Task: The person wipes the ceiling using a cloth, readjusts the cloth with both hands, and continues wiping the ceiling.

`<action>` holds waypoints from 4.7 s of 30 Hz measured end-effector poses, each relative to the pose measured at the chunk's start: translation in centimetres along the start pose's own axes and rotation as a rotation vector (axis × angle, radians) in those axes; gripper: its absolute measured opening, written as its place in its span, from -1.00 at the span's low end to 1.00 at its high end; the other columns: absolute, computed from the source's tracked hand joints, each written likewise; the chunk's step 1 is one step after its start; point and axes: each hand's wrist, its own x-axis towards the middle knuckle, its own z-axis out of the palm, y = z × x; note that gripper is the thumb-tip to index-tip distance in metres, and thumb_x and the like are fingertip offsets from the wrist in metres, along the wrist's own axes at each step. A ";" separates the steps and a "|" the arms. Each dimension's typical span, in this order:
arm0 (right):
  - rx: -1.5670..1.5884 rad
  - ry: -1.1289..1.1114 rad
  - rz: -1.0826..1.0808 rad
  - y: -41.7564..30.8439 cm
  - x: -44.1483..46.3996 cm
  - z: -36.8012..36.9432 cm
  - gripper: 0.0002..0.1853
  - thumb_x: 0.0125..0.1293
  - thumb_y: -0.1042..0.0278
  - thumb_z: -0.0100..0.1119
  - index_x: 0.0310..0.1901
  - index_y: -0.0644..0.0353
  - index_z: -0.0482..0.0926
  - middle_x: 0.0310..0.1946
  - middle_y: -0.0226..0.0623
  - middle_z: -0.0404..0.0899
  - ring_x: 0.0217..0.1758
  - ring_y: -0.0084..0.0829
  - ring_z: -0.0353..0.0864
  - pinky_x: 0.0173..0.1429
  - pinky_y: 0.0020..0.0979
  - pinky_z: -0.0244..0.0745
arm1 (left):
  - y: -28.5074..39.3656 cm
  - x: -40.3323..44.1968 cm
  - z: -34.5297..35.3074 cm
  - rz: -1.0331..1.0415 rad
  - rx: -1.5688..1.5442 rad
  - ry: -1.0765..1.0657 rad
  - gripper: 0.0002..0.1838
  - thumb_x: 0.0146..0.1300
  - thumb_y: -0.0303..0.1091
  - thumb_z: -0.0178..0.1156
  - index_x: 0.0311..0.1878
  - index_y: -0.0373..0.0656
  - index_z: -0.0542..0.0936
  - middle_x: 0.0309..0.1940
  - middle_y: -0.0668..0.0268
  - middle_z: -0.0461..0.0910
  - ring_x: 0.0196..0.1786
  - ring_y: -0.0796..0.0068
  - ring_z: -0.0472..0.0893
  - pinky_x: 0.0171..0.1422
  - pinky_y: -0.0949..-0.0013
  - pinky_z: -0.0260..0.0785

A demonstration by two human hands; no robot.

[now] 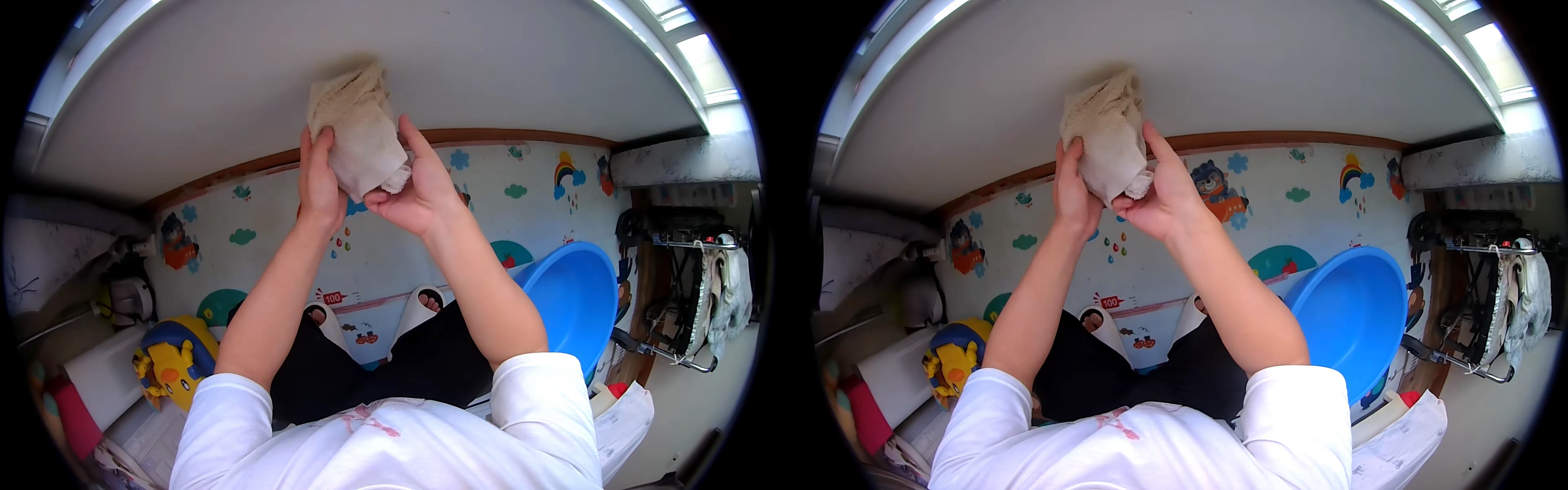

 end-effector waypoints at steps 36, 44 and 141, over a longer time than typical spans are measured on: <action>-0.183 0.004 -0.656 -4.5 0.4 0.5 -0.86 0.36 0.26 0.21 -0.24 0.10 0.50 -0.45 -0.51 0.37 -0.41 -0.54 0.30 -0.25 -0.43 0.27 | -1.8 -0.2 -0.2 -0.318 -0.040 -0.132 -0.44 0.41 -0.22 0.00 0.41 -0.14 0.15 0.26 0.20 0.37 0.28 0.34 0.43 0.29 0.23 0.35; -0.585 0.152 -1.015 -6.3 0.2 1.9 -0.78 0.40 0.23 0.19 -0.05 0.15 0.56 -0.37 -0.52 0.44 -0.33 -0.63 0.34 -0.22 -0.46 0.32 | -2.2 -0.9 0.3 -0.536 -0.012 -0.196 -0.51 0.45 -0.17 -0.04 0.33 -0.24 0.30 0.21 0.23 0.49 0.22 0.33 0.53 0.31 0.18 0.38; -1.725 0.640 -1.827 -7.3 6.1 3.0 -0.69 0.27 0.45 0.18 0.04 0.29 0.60 -0.31 -0.17 0.47 -0.33 -0.18 0.52 -0.25 -0.23 0.44 | -3.8 -2.4 -0.5 -0.596 0.204 -0.340 -0.57 0.32 -0.36 0.11 0.22 -0.29 0.41 0.01 0.26 0.58 -0.01 0.51 0.59 0.06 0.40 0.43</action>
